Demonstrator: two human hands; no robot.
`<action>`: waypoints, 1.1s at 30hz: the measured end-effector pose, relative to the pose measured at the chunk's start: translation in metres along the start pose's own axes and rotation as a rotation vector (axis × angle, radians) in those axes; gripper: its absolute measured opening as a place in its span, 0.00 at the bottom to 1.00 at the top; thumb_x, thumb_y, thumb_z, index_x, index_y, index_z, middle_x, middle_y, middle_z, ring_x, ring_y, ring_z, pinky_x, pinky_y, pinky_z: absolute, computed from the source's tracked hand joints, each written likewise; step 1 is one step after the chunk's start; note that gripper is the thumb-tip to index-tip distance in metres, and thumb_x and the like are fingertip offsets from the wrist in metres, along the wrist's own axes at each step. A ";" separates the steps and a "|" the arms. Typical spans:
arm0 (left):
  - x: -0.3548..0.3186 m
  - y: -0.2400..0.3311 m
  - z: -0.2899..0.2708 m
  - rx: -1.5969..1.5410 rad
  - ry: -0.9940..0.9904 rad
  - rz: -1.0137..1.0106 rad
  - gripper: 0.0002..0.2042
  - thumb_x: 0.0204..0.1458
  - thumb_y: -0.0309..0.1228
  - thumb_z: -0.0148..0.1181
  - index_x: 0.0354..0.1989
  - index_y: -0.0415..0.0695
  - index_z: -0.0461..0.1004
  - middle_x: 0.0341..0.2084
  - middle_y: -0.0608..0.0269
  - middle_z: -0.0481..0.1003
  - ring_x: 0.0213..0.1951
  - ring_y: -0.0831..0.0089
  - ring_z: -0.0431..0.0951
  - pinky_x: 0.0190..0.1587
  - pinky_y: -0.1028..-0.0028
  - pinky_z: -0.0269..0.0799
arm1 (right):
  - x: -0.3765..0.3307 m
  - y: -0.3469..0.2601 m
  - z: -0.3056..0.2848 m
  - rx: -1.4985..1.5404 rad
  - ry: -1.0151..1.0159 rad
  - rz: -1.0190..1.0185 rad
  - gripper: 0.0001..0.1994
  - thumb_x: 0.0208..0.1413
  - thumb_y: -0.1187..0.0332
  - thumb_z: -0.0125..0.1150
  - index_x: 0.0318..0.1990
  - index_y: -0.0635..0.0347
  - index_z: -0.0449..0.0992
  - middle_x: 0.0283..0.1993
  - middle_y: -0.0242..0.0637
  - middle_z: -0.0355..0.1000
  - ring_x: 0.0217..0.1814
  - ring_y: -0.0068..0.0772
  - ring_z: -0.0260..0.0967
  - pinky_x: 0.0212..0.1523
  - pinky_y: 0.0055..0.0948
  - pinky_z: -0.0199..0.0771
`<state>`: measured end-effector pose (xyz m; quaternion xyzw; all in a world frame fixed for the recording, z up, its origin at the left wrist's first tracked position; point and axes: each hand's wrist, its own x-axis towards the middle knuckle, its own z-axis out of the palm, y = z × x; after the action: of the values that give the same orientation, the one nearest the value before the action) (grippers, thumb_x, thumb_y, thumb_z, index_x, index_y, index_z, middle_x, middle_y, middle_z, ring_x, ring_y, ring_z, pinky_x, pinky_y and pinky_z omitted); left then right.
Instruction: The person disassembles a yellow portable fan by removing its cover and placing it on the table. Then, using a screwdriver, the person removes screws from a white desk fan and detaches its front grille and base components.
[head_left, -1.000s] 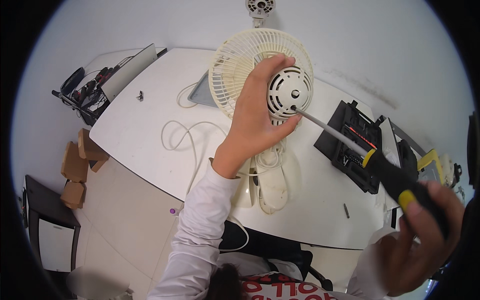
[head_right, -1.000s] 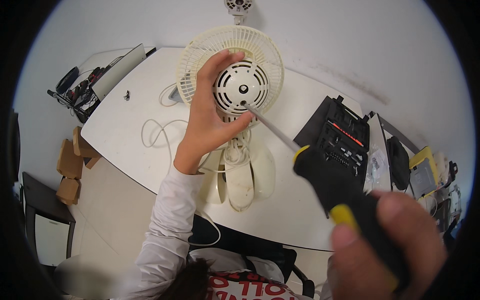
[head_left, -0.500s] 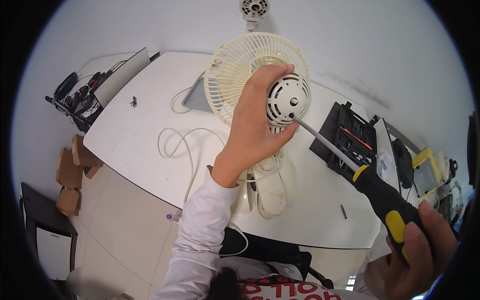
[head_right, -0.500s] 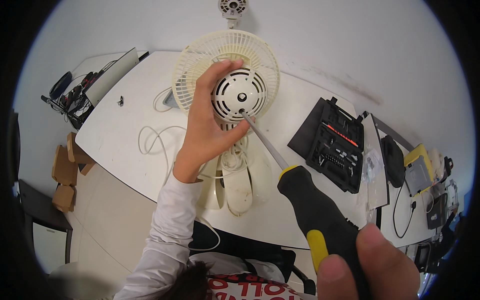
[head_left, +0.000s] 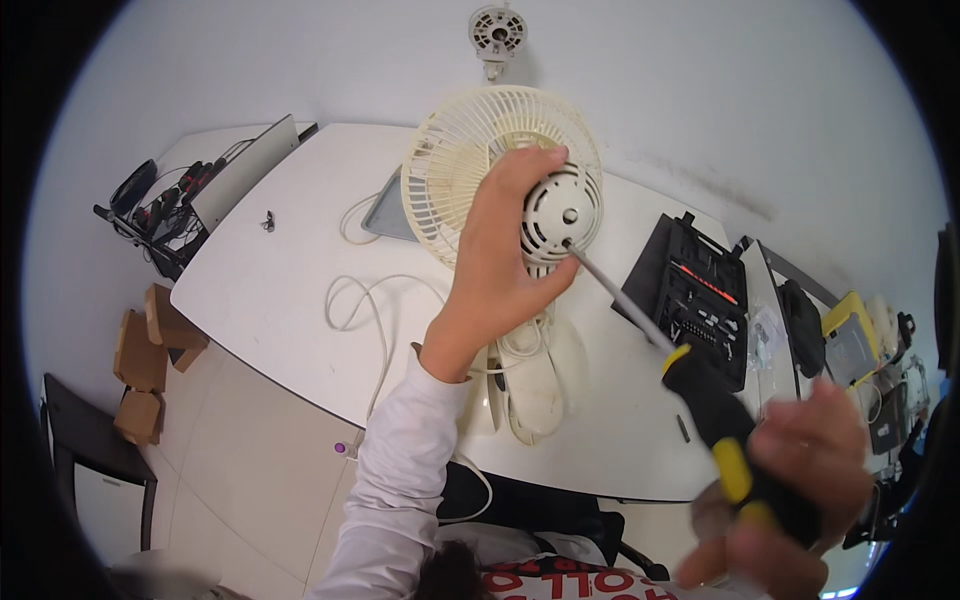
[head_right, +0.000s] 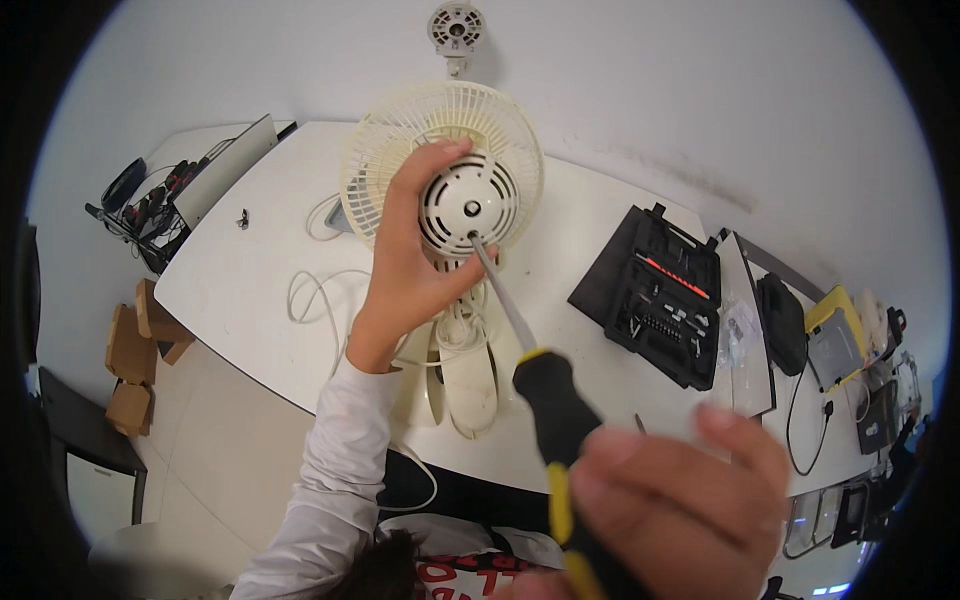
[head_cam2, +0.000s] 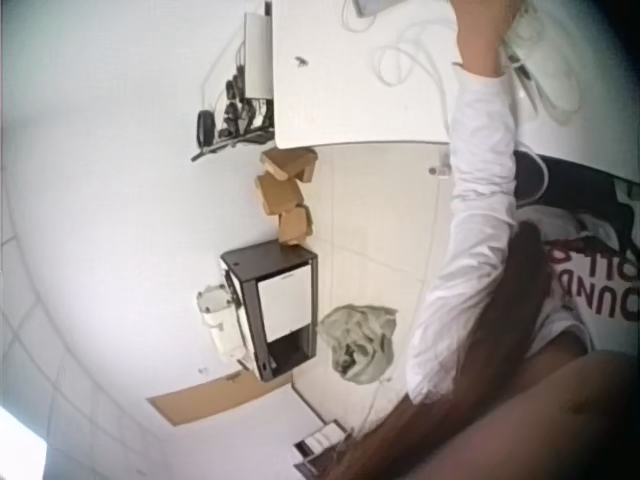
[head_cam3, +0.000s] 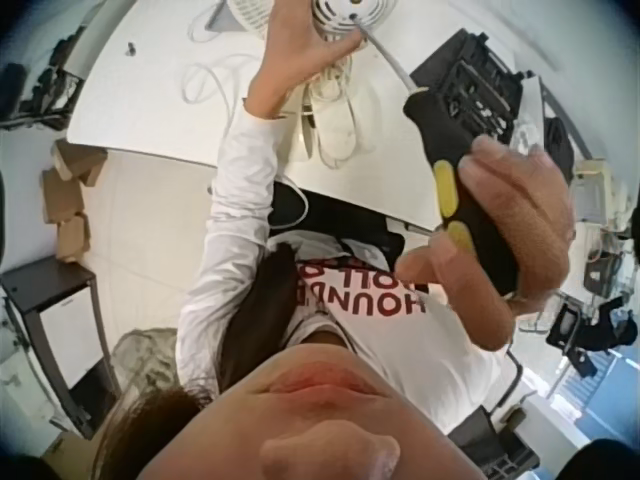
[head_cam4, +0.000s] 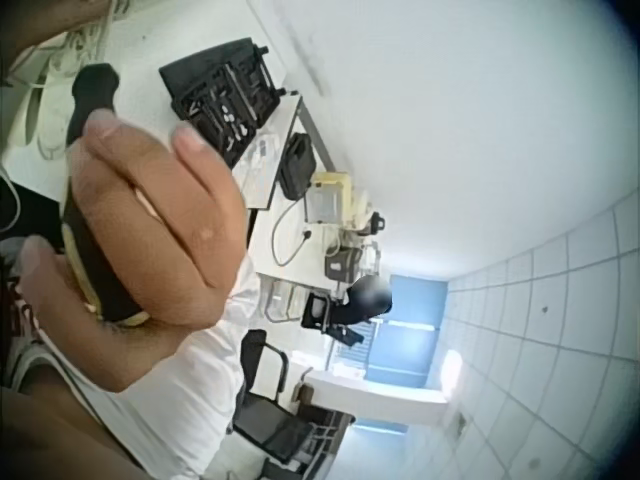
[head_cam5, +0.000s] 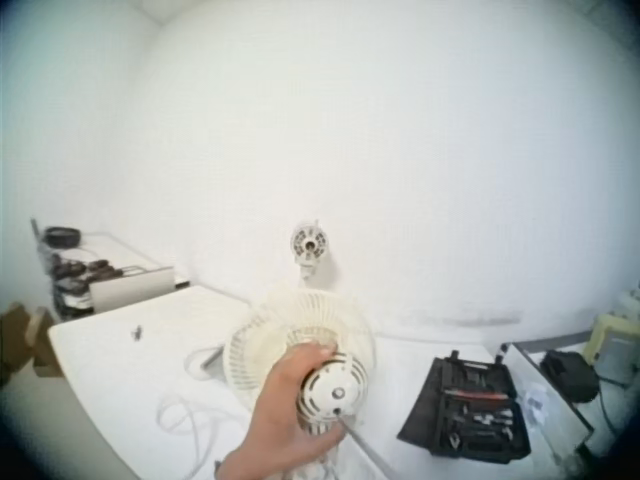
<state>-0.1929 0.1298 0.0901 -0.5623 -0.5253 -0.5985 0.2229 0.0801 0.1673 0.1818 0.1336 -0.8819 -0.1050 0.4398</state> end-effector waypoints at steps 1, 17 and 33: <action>-0.002 -0.001 -0.004 0.021 -0.002 0.010 0.39 0.33 0.19 0.66 0.60 0.41 0.59 0.58 0.54 0.64 0.62 0.62 0.64 0.64 0.67 0.58 | -0.002 0.000 0.009 0.114 0.076 0.035 0.24 0.55 0.43 0.55 0.53 0.42 0.61 0.41 0.40 0.65 0.41 0.43 0.68 0.47 0.49 0.70; -0.001 -0.005 -0.001 -0.094 -0.002 -0.005 0.37 0.32 0.17 0.63 0.58 0.43 0.60 0.57 0.54 0.65 0.62 0.60 0.62 0.65 0.66 0.56 | 0.035 0.007 0.068 0.939 0.729 0.114 0.07 0.65 0.63 0.43 0.37 0.52 0.56 0.16 0.25 0.56 0.14 0.19 0.49 0.22 0.22 0.54; 0.007 0.039 -0.015 0.351 -0.094 0.059 0.36 0.37 0.23 0.63 0.61 0.45 0.60 0.60 0.54 0.63 0.65 0.49 0.56 0.65 0.50 0.51 | 0.054 0.053 0.040 1.232 -0.299 -0.476 0.03 0.52 0.74 0.60 0.30 0.56 0.80 0.23 0.26 0.68 0.21 0.22 0.67 0.24 0.20 0.60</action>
<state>-0.1682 0.1051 0.1137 -0.5573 -0.6148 -0.4637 0.3105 0.0090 0.2024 0.2146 0.5344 -0.7787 0.3055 0.1217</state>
